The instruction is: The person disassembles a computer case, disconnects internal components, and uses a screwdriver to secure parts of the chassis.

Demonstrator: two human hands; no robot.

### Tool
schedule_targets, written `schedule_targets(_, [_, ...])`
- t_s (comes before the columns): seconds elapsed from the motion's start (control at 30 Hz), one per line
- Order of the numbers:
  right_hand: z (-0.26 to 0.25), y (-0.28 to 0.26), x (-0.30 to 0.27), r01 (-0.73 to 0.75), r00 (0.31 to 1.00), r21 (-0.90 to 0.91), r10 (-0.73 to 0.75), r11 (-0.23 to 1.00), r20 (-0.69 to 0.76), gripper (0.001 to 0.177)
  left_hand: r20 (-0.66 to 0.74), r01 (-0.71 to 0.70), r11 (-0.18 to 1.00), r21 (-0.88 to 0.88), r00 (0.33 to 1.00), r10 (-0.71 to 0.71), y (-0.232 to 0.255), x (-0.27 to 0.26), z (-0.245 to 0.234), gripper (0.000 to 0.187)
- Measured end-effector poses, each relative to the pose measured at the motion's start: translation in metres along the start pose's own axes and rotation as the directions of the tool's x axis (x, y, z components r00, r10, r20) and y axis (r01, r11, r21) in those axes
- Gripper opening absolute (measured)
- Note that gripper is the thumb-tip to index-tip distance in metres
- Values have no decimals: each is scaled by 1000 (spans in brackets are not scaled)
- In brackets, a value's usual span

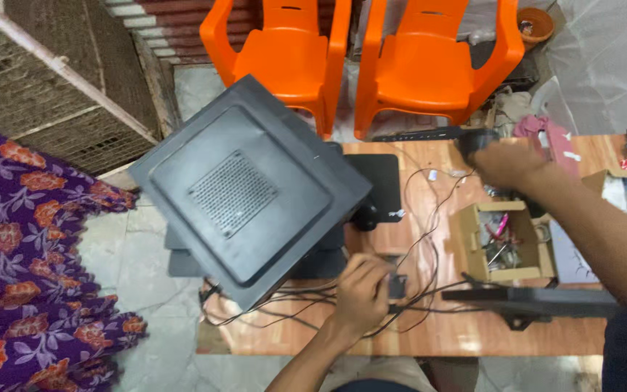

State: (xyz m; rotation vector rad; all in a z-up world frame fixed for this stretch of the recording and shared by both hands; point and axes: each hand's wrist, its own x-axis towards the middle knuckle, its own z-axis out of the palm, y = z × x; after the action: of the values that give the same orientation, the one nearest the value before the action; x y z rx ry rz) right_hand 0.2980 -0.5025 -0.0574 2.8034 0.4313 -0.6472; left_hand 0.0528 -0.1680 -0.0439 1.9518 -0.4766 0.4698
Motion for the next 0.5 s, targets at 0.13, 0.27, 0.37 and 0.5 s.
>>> schedule_targets(0.13, [64,43,17,124,990,52,-128,991,66,21,205,137,990,39,968,-142,-44,46,107,22])
schedule_targets(0.27, [122,68,47,186,981,144,-192,972,29,17,344,320,932,168,867,-360,-76,62,173,21])
schedule_targets(0.37, [151,84,82,183,983,205,-185,962,-13,18,361,424,890,168,814,-456,-85,48,193,14])
schedule_targets(0.5, [177,89,127,40,999,438,-45,898,3,27,274,506,839,201,793,-544,-97,32,203,19])
